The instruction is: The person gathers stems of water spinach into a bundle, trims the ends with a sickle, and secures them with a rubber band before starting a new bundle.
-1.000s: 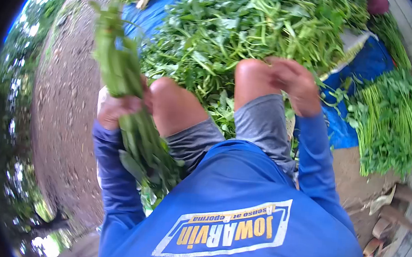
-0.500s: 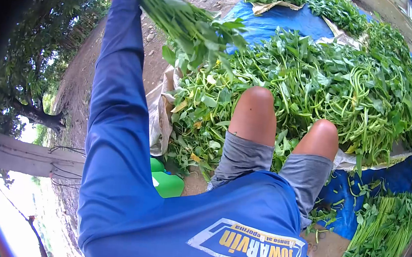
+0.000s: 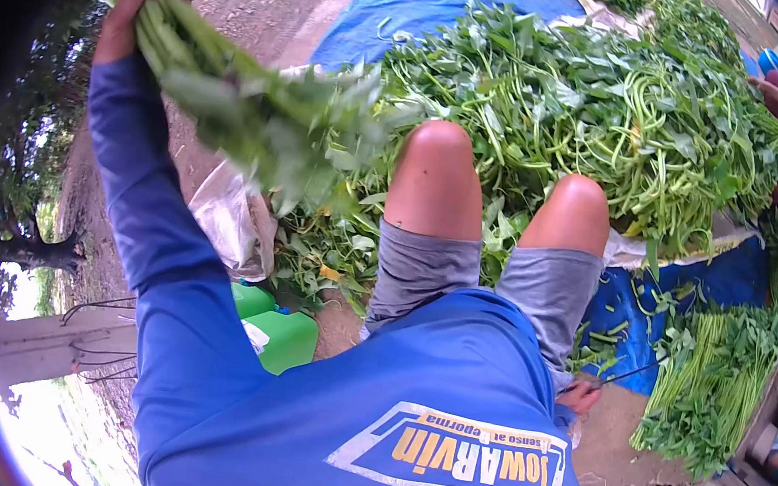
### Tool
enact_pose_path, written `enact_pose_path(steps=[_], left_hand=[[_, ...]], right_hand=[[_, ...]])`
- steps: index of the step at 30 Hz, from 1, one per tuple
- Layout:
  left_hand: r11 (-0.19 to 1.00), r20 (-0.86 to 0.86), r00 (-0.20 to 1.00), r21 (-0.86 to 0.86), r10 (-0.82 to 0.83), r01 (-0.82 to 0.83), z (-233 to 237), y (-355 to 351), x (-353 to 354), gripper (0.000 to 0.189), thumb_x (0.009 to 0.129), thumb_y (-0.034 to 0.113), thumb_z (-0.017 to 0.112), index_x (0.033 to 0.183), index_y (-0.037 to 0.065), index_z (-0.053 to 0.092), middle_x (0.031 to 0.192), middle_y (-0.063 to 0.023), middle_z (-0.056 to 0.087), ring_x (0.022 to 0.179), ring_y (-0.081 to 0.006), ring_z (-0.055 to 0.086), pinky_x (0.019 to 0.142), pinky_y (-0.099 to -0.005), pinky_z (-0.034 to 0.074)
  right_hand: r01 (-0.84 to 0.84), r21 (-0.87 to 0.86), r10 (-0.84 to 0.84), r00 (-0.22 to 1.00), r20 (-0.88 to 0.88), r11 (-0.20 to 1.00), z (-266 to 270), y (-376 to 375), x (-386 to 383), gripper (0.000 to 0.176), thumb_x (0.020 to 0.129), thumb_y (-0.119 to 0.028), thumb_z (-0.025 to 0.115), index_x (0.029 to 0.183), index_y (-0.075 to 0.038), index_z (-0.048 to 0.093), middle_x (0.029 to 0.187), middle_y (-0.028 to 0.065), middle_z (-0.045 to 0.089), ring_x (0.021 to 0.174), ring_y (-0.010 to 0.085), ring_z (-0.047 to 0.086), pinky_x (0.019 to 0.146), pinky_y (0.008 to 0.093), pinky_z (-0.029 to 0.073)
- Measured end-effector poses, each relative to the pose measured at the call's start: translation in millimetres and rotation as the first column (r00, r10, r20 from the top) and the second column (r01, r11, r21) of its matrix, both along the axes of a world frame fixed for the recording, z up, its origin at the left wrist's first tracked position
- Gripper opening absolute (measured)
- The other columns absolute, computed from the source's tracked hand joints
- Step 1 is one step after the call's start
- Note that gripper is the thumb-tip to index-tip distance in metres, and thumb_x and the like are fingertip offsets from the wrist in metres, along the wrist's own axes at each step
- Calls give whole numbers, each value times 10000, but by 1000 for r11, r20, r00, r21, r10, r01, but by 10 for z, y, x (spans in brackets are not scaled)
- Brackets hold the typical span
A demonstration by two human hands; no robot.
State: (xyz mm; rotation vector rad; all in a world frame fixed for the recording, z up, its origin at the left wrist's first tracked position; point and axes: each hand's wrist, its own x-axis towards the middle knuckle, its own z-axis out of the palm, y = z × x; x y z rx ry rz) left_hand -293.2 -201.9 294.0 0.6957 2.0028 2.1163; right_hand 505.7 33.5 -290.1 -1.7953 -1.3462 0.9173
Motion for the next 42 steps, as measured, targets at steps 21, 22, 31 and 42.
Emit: enact_pose_path(steps=[21, 22, 31, 42], left_hand=[[704, 720, 471, 33, -509, 710, -2350, 676, 2002, 473, 760, 197, 831, 1117, -17, 606, 842, -110, 666, 762, -223, 699, 727, -364, 573], [706, 721, 470, 37, -509, 707, -2339, 653, 1990, 454, 765, 196, 827, 1099, -19, 607, 840, -107, 664, 745, -215, 697, 716, -357, 567], [737, 733, 473, 58, -489, 673, -2380, 615, 1978, 307, 774, 209, 837, 959, 8, 696, 794, -70, 694, 705, -163, 662, 644, -333, 527], [877, 667, 605, 162, -434, 452, -2197, 295, 1893, 441, 733, 118, 818, 1109, -23, 636, 797, -113, 672, 745, -217, 697, 697, -351, 571]], right_hand=[[-943, 333, 999, 22, -26, 29, 3569, 850, -3548, 416, 1024, -201, 693, 1355, 44, 634, 1213, 146, 732, 1043, 163, 679, 960, 298, 507], [-942, 336, 1000, 2, -9, 5, 3557, 865, -3586, 408, 1024, -188, 692, 1349, 52, 636, 1198, 144, 735, 1028, 158, 679, 954, 295, 506], [-958, 261, 983, -74, 168, -117, 3460, 995, -3722, 394, 993, -112, 710, 1342, 55, 635, 1277, 209, 717, 1185, 303, 703, 1064, 379, 510], [-978, 182, 907, -12, 422, -98, 3073, 1235, -3671, 374, 965, -105, 719, 1324, -8, 677, 959, 189, 752, 871, 297, 745, 794, 352, 570]])
